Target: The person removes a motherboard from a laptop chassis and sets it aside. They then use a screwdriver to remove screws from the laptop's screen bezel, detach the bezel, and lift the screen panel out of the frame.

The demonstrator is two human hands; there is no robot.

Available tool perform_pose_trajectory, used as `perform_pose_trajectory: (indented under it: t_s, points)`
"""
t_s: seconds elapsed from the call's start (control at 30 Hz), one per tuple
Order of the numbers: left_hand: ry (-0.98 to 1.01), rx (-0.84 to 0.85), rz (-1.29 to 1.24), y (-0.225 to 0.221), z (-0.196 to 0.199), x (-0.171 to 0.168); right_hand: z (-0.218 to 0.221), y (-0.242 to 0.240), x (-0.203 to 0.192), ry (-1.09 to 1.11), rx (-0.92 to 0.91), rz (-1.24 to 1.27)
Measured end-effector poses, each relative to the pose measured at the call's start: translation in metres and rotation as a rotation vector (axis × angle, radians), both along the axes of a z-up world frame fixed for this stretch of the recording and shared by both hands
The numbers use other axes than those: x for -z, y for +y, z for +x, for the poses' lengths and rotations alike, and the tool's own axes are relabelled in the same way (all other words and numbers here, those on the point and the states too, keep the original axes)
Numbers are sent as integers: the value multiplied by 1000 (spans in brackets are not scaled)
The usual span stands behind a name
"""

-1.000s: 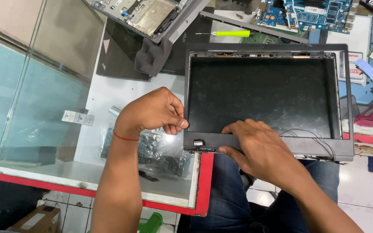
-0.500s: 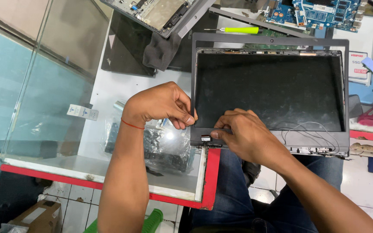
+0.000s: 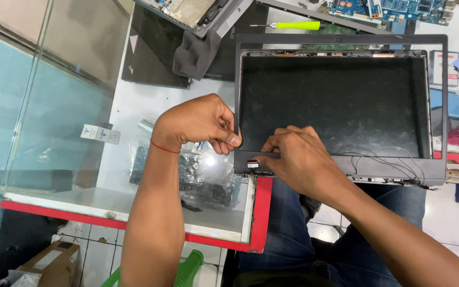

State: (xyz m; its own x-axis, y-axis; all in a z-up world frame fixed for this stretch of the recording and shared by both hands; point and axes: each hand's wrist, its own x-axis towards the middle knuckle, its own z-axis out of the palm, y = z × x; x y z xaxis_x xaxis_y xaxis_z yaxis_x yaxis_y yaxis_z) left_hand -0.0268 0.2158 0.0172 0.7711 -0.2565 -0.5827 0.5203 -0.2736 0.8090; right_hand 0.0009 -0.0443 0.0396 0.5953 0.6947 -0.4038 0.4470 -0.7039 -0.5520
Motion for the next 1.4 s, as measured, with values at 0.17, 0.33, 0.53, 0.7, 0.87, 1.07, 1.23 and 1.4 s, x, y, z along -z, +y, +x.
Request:
perform_pose_trajectory:
  t_s: [0.17, 0.33, 0.53, 0.7, 0.87, 1.07, 1.23, 1.4]
  points:
    - [4, 18, -29, 3, 2, 1, -4, 1, -6, 0, 45, -5]
    - [3, 0, -53, 2, -1, -3, -1, 6, -28, 81, 95, -85]
    - [-78, -5, -117, 5, -2, -8, -2, 3, 2, -40, 67, -158]
    - [-239, -21, -240, 7, -5, -21, -1, -15, 0, -413, 21, 50]
    - [-152, -8, -111, 10, 1, -20, 21, -38, -44, -546, 100, 253]
    - [-174, -25, -101, 8, 3, -24, 65, -116, -73, -733, 218, 293]
    - [-130, -57, -34, 5, 6, -24, 143, -241, -29, -845, 248, 391]
    - [-93, -117, 0, 7, 8, -15, 202, -349, 24, -905, 221, 444]
